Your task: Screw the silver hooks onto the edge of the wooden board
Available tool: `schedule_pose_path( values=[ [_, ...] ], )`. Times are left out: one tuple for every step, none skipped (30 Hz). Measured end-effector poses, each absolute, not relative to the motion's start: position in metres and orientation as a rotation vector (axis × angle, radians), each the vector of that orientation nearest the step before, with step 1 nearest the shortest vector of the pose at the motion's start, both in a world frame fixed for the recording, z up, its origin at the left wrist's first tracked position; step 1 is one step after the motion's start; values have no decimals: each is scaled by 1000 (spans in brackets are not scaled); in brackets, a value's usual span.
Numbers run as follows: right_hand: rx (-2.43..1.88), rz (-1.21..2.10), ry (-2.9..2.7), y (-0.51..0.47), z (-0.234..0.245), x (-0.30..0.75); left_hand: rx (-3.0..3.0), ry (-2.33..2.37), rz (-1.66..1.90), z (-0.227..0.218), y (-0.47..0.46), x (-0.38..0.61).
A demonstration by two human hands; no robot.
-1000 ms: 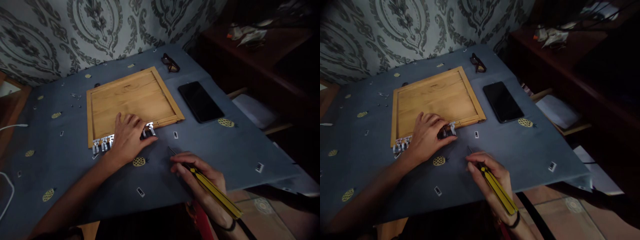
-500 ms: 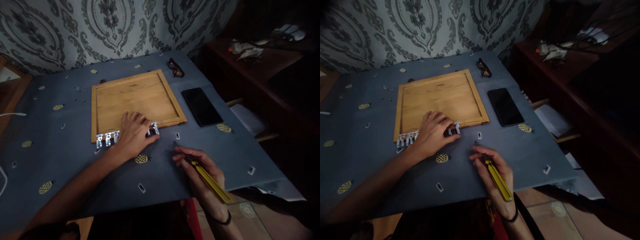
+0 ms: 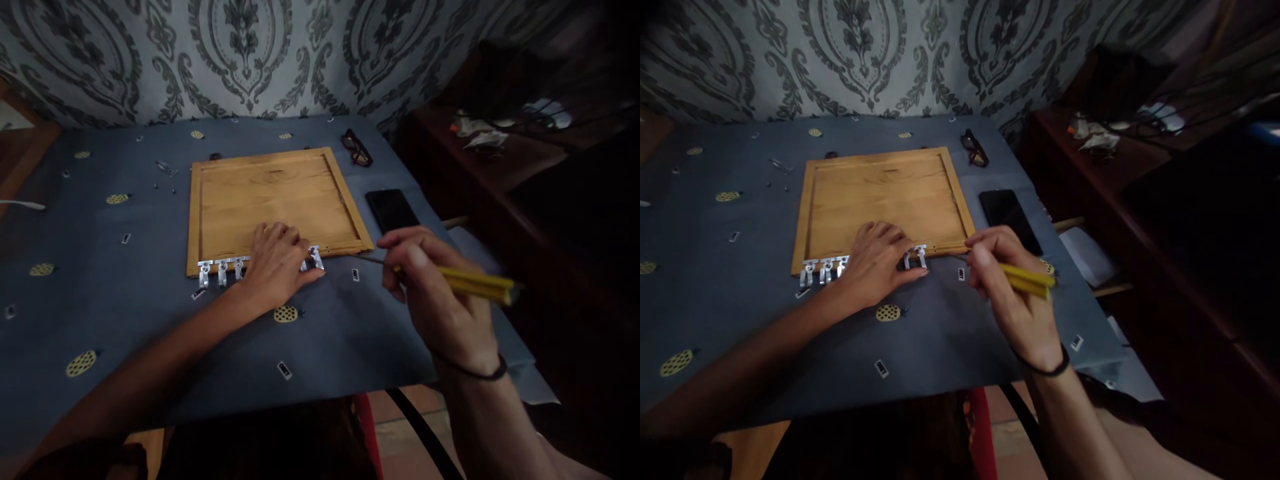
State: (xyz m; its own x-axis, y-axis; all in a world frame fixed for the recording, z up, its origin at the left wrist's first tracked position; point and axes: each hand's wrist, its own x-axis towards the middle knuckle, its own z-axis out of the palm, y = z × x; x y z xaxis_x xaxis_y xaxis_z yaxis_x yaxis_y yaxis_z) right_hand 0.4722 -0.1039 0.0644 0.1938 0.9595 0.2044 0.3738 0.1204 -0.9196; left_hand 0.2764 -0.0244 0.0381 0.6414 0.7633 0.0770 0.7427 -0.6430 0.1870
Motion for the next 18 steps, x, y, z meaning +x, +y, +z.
schedule_pose_path(
  values=[
    [-1392,777,-1287,-93,71,469,2716,1261,210,39,-25,277],
    [-1323,825,-1225,-81,76,466,2714,1269,197,40,-25,277],
    [-1272,888,-1198,-70,80,463,2711,1279,187,40,-25,277],
    [-1227,943,-1191,-59,82,459,2710,1287,182,41,-26,277],
    [-1194,964,-1176,-49,82,456,2709,1292,181,41,-26,278],
    [-1162,978,-1193,-41,80,454,2710,1296,187,41,-26,278],
    [-1138,992,-1203,-34,77,453,2712,1296,195,41,-27,278],
    [-1114,1009,-1204,-28,73,453,2712,1293,201,42,-27,278],
    [-1087,1030,-1194,-24,68,453,2707,1290,200,42,-27,278],
    [-1049,1032,-1168,-22,62,454,2698,1290,192,43,-27,278],
    [-1009,1027,-1145,-21,56,455,2689,1289,179,43,-27,278],
    [-979,1004,-1138,-21,50,457,2682,1285,167,44,-27,278],
    [-959,974,-1141,-22,46,459,2679,1281,159,44,-27,277],
    [-950,942,-1152,-23,42,460,2682,1278,157,44,-27,277],
    [-946,907,-1167,-25,39,461,2687,1277,161,44,-27,277],
    [-945,871,-1179,-26,37,461,2696,1275,171,43,-27,276],
    [-947,836,-1192,-28,36,461,2704,1274,181,42,-27,276],
    [-949,805,-1209,-29,36,460,2713,1273,190,41,-27,276]
  ],
)
